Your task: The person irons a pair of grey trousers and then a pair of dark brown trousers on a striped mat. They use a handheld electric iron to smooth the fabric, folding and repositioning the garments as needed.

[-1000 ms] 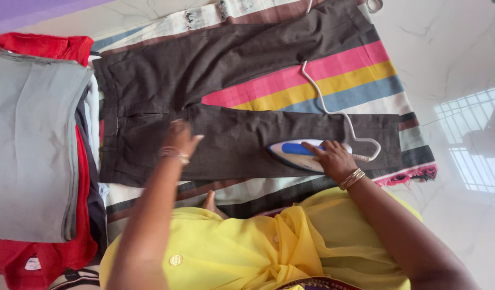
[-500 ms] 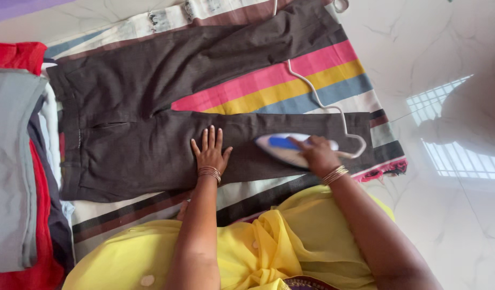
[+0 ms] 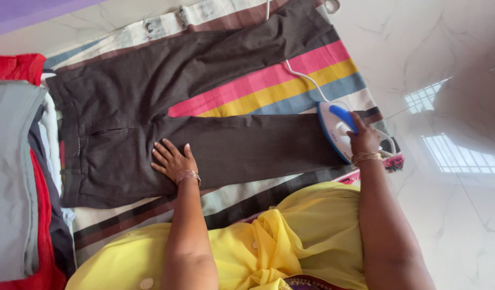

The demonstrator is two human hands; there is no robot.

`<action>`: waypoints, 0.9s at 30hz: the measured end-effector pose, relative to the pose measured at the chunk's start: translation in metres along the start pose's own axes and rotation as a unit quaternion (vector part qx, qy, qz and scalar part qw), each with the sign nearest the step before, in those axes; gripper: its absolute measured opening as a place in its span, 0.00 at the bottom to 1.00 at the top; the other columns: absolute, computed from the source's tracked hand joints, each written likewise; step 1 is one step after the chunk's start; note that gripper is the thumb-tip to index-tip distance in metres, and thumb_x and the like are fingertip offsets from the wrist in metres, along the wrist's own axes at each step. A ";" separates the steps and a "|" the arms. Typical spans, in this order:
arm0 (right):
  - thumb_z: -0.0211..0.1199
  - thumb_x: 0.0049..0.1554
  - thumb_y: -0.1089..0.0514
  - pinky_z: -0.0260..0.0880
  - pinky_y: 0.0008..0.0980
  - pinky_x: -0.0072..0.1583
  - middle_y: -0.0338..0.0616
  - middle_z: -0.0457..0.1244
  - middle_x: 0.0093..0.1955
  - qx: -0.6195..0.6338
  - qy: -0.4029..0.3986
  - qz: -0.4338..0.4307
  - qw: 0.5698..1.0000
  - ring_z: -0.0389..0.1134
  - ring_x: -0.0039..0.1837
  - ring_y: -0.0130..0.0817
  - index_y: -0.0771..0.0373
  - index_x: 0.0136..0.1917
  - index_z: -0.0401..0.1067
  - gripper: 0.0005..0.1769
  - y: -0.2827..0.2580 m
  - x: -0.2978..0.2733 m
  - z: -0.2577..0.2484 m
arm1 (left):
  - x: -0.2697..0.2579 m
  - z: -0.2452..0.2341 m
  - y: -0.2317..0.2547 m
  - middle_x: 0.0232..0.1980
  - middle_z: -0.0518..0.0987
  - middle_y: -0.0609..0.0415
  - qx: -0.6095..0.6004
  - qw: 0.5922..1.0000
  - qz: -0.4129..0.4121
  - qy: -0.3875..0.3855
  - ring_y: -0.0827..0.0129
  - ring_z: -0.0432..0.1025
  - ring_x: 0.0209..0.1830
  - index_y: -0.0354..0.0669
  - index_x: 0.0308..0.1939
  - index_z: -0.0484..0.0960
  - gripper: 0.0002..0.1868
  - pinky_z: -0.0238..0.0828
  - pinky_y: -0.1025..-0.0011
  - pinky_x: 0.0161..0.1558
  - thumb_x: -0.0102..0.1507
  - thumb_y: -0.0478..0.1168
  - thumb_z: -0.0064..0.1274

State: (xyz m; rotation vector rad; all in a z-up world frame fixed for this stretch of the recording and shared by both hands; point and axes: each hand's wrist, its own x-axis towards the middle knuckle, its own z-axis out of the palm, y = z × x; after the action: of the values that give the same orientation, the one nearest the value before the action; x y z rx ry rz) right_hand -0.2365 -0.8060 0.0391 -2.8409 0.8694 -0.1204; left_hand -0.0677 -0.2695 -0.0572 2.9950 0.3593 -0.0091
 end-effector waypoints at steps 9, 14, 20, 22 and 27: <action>0.67 0.54 0.50 0.65 0.53 0.61 0.48 0.67 0.53 0.013 -0.151 -0.307 0.939 0.67 0.58 0.50 0.31 0.76 0.62 0.38 -0.129 -0.057 0.028 | -0.075 0.014 0.070 0.83 0.55 0.57 -0.008 0.907 0.420 -0.029 0.61 0.47 0.82 0.50 0.79 0.59 0.36 0.34 0.41 0.76 0.68 0.57 0.42; 0.69 0.53 0.52 0.66 0.54 0.58 0.50 0.67 0.55 0.016 -0.087 -0.246 0.965 0.68 0.57 0.53 0.34 0.77 0.61 0.40 -0.101 -0.033 0.035 | -0.062 0.008 0.054 0.83 0.52 0.55 -0.005 0.942 0.332 -0.056 0.60 0.45 0.82 0.52 0.79 0.56 0.38 0.34 0.43 0.76 0.68 0.61 0.39; 0.71 0.55 0.49 0.68 0.53 0.55 0.55 0.67 0.51 0.003 -0.049 -0.012 0.999 0.70 0.54 0.57 0.32 0.78 0.62 0.40 -0.015 0.014 0.007 | -0.055 -0.002 0.031 0.84 0.49 0.52 0.022 0.981 0.190 -0.014 0.55 0.43 0.83 0.52 0.80 0.54 0.43 0.32 0.40 0.76 0.66 0.67 0.38; 0.71 0.54 0.49 0.68 0.54 0.55 0.54 0.67 0.51 -0.003 -0.038 -0.041 0.998 0.70 0.53 0.57 0.32 0.77 0.62 0.40 -0.017 0.007 0.003 | -0.055 -0.001 0.035 0.84 0.49 0.52 0.036 0.981 0.191 -0.022 0.55 0.43 0.83 0.52 0.80 0.53 0.43 0.31 0.40 0.76 0.67 0.67 0.37; 0.69 0.52 0.48 0.66 0.55 0.56 0.45 0.69 0.52 0.017 -0.133 -0.221 0.966 0.70 0.57 0.51 0.34 0.76 0.60 0.41 -0.101 -0.033 0.017 | -0.055 0.001 0.033 0.84 0.49 0.52 0.041 0.981 0.188 -0.031 0.55 0.41 0.83 0.52 0.80 0.52 0.43 0.30 0.40 0.76 0.67 0.67 0.36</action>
State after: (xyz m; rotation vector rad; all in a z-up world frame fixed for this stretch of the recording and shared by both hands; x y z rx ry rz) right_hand -0.2064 -0.7029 0.0395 -2.8752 0.1707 0.1876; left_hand -0.1135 -0.3147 -0.0525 3.0830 -0.2223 -0.0844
